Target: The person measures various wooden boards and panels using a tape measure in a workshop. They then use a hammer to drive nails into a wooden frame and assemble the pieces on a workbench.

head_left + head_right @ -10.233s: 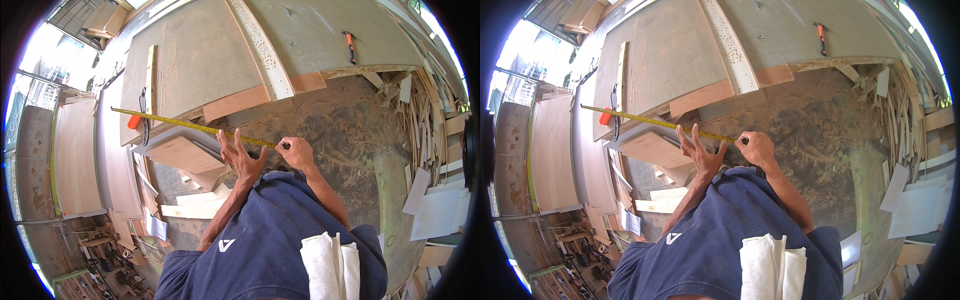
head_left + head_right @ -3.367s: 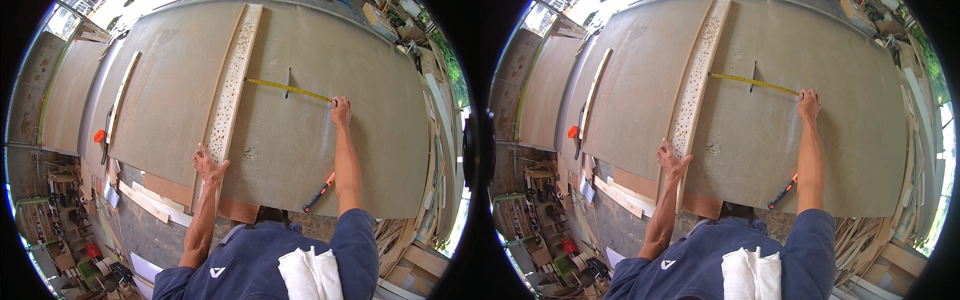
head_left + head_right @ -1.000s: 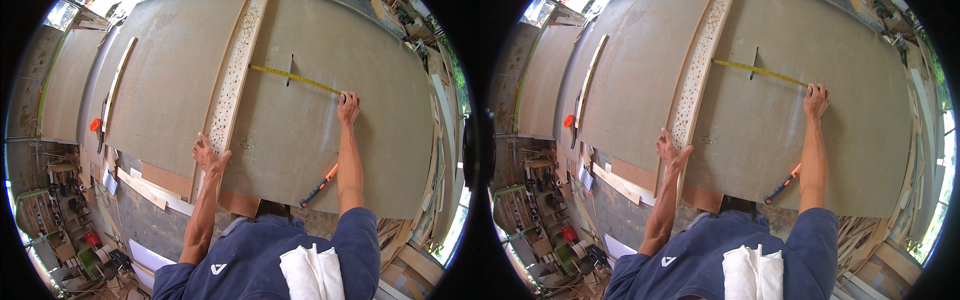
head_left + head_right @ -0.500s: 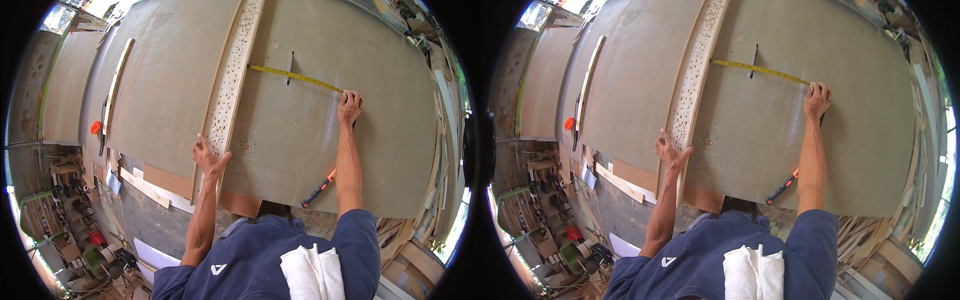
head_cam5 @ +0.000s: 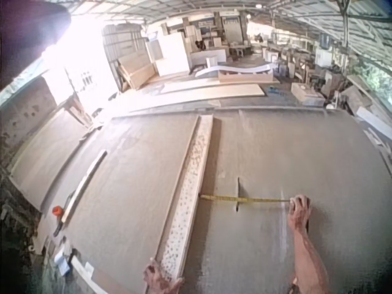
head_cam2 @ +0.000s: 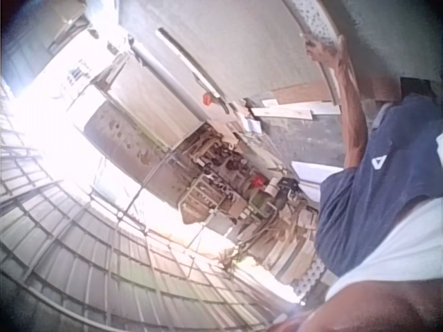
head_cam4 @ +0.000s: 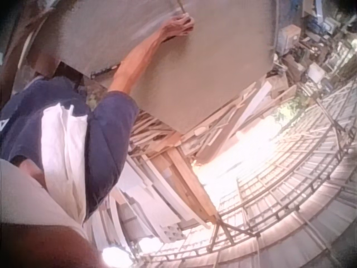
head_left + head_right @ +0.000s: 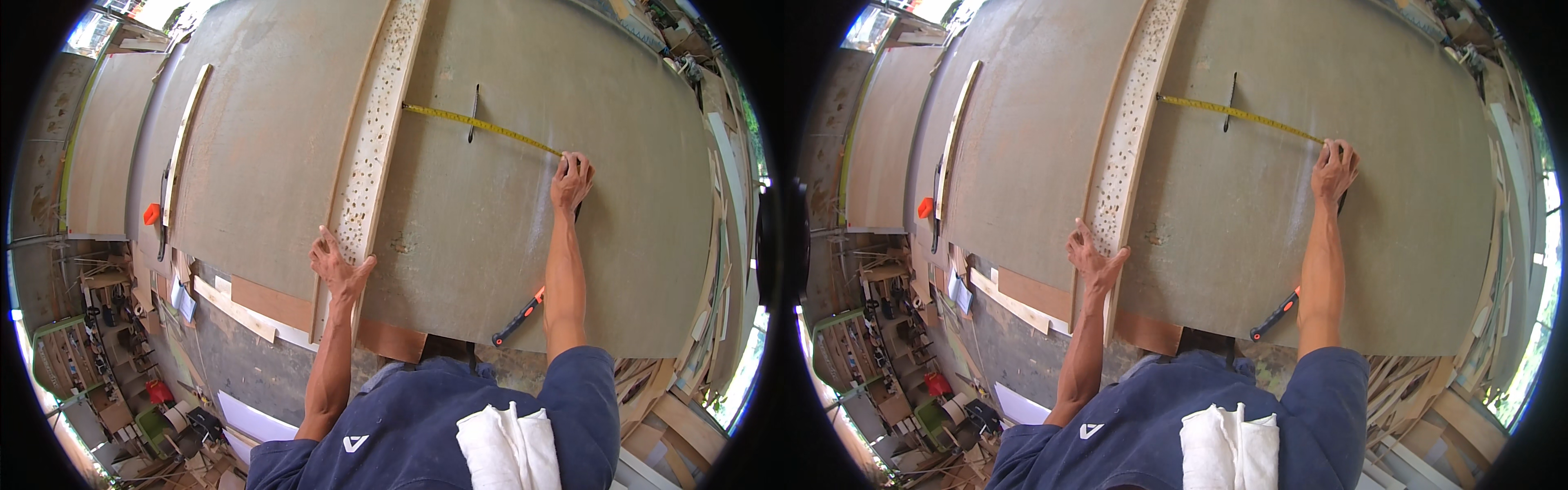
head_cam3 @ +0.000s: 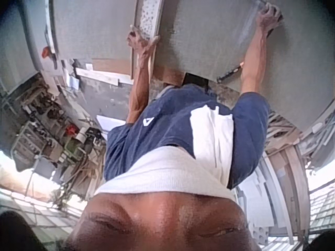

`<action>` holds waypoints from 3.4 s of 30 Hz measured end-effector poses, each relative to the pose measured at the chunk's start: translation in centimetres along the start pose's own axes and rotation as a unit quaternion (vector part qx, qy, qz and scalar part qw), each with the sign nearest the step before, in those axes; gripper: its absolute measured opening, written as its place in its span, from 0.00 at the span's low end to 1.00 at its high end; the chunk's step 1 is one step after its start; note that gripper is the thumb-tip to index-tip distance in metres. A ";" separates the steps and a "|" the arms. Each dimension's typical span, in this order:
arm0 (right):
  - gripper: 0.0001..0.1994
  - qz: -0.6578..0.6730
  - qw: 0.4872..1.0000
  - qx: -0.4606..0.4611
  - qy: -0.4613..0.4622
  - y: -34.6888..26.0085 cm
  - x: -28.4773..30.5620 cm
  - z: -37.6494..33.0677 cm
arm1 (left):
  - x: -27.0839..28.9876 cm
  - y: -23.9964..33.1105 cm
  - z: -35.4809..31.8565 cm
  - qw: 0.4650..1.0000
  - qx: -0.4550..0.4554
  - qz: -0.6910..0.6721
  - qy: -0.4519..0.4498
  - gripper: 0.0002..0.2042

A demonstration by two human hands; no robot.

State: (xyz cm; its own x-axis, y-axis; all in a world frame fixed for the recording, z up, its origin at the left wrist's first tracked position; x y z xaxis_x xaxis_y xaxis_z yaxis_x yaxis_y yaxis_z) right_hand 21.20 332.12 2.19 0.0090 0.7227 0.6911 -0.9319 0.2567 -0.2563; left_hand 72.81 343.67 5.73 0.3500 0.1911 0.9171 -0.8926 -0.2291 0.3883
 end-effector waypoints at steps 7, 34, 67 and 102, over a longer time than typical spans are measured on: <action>0.06 0.002 1.000 0.004 0.010 0.0 -0.1 0.4 | 0.1 0.1 0.0 1.000 -0.004 -0.009 0.000 0.62; 0.05 -0.005 1.000 0.014 -0.003 1.2 -1.2 -0.3 | 0.1 0.0 -0.1 1.000 0.008 -0.009 0.001 0.61; 0.07 0.007 1.000 0.027 -0.009 1.8 -1.4 -0.4 | -0.3 -0.2 -0.1 1.000 0.017 0.001 -0.012 0.64; 0.08 0.003 1.000 0.007 -0.019 1.2 -0.7 -0.3 | 0.1 0.3 -0.5 0.999 -0.022 0.016 0.022 0.61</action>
State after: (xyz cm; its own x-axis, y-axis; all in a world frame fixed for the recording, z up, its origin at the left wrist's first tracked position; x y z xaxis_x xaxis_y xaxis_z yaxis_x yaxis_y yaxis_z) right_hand 20.22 332.13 1.17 -0.0103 0.7000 0.7140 -0.9369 0.2428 -0.2516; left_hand 72.42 344.09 5.93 0.3098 0.2258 0.9236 -0.9148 -0.1941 0.3543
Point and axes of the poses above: each hand's wrist, its own z-axis towards the middle knuckle, its own x-axis out of the back of the hand, y = z × x, the point moved 3 cm from there along z, towards the middle knuckle, and after that the axes turned 8 degrees about y, right-handed, at the moved point
